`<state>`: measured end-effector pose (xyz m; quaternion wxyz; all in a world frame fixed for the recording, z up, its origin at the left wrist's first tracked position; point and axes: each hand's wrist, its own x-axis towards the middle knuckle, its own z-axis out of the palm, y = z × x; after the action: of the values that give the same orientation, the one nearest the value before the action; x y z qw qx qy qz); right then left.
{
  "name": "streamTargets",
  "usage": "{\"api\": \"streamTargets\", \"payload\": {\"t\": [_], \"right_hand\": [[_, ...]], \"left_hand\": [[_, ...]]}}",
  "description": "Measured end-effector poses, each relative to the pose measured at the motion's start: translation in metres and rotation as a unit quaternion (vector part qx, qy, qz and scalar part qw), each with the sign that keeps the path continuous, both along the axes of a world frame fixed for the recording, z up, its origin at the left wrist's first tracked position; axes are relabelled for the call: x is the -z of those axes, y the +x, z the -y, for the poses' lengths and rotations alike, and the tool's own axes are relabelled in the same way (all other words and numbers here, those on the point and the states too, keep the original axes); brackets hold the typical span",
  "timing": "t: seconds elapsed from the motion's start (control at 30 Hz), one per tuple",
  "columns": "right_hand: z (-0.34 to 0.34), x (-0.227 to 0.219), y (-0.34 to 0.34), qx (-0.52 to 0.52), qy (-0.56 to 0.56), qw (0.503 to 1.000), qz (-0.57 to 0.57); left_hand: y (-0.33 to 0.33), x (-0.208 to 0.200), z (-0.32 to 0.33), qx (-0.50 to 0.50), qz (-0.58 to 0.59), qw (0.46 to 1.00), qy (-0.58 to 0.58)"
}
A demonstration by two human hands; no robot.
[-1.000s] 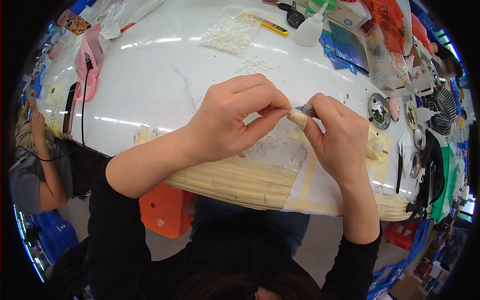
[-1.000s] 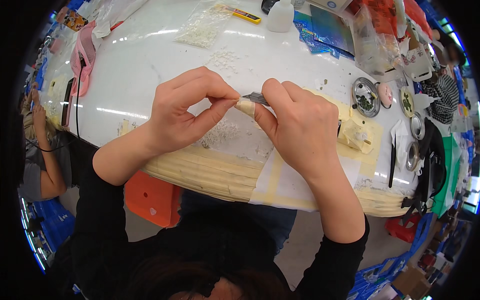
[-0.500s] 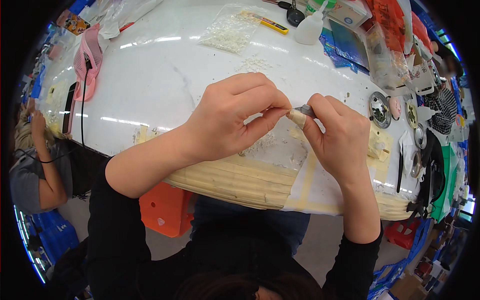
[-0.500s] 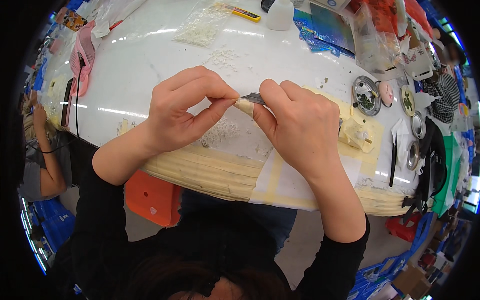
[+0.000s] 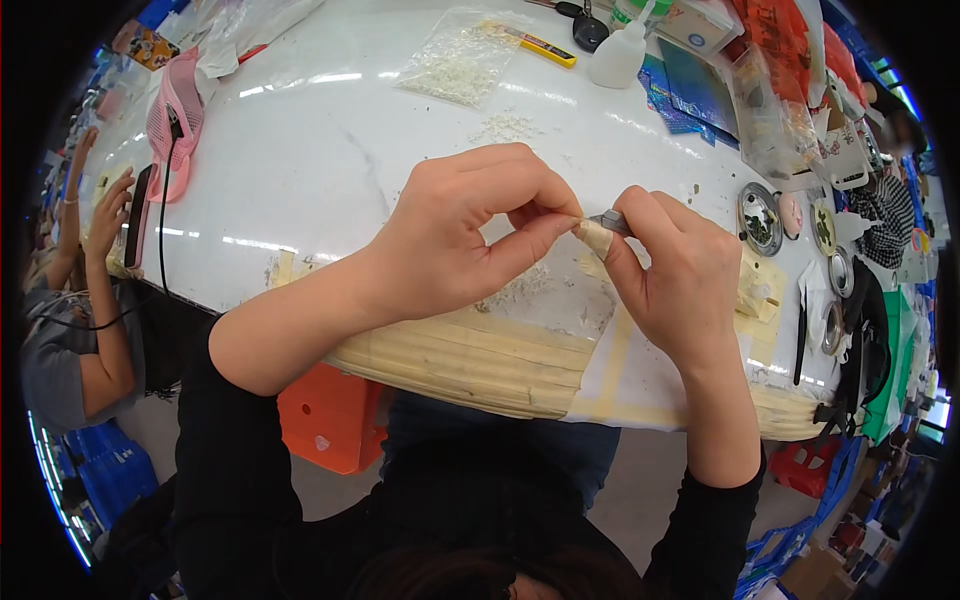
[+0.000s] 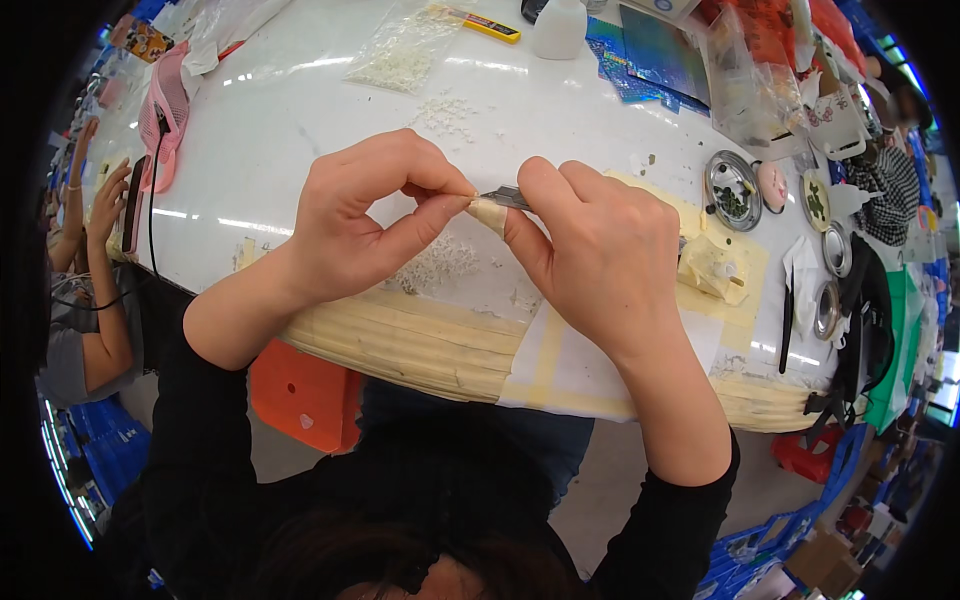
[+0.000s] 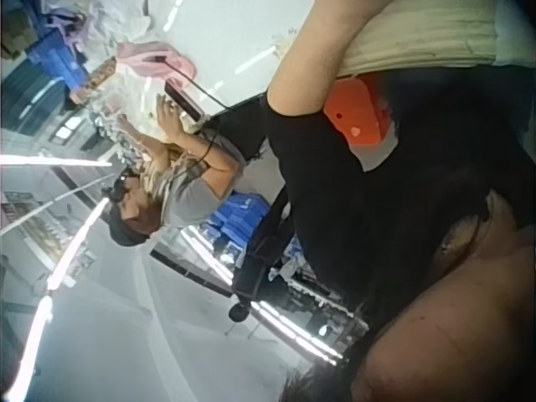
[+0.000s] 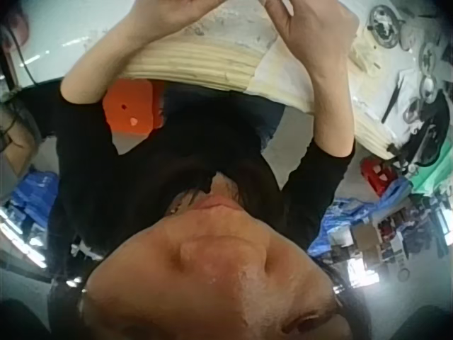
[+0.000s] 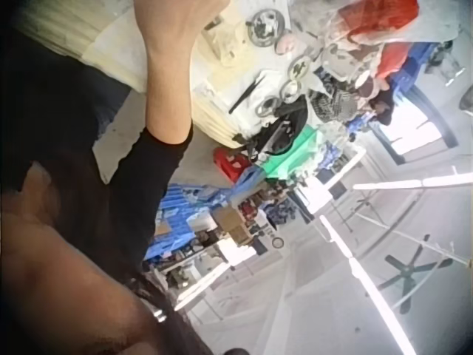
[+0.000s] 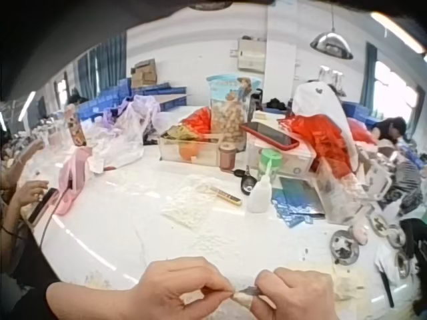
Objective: Assembling small plastic toy components by hand.
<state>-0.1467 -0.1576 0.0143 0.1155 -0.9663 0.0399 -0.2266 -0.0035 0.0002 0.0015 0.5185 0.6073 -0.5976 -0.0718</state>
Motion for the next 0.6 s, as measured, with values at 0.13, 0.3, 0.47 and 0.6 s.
{"api": "streamTargets", "payload": {"t": [0.13, 0.3, 0.47, 0.6], "right_hand": [[0.0013, 0.0022, 0.0011, 0.003, 0.004, 1.000, 0.008], [0.0013, 0.0031, 0.0018, 0.000, 0.012, 1.000, 0.005], [0.0013, 0.0024, 0.0013, -0.003, 0.020, 1.000, -0.003], [0.0014, 0.0012, 0.0002, -0.004, 0.039, 0.999, -0.037]], "left_hand": [[0.0012, 0.0025, -0.0023, 0.042, -0.119, 0.991, 0.038], [0.0024, 0.0037, -0.0032, 0.052, -0.146, 0.986, 0.054], [0.0013, 0.0026, -0.0024, 0.043, -0.126, 0.990, 0.047], [0.0011, 0.0000, -0.0014, 0.025, -0.062, 0.997, 0.037]]}}
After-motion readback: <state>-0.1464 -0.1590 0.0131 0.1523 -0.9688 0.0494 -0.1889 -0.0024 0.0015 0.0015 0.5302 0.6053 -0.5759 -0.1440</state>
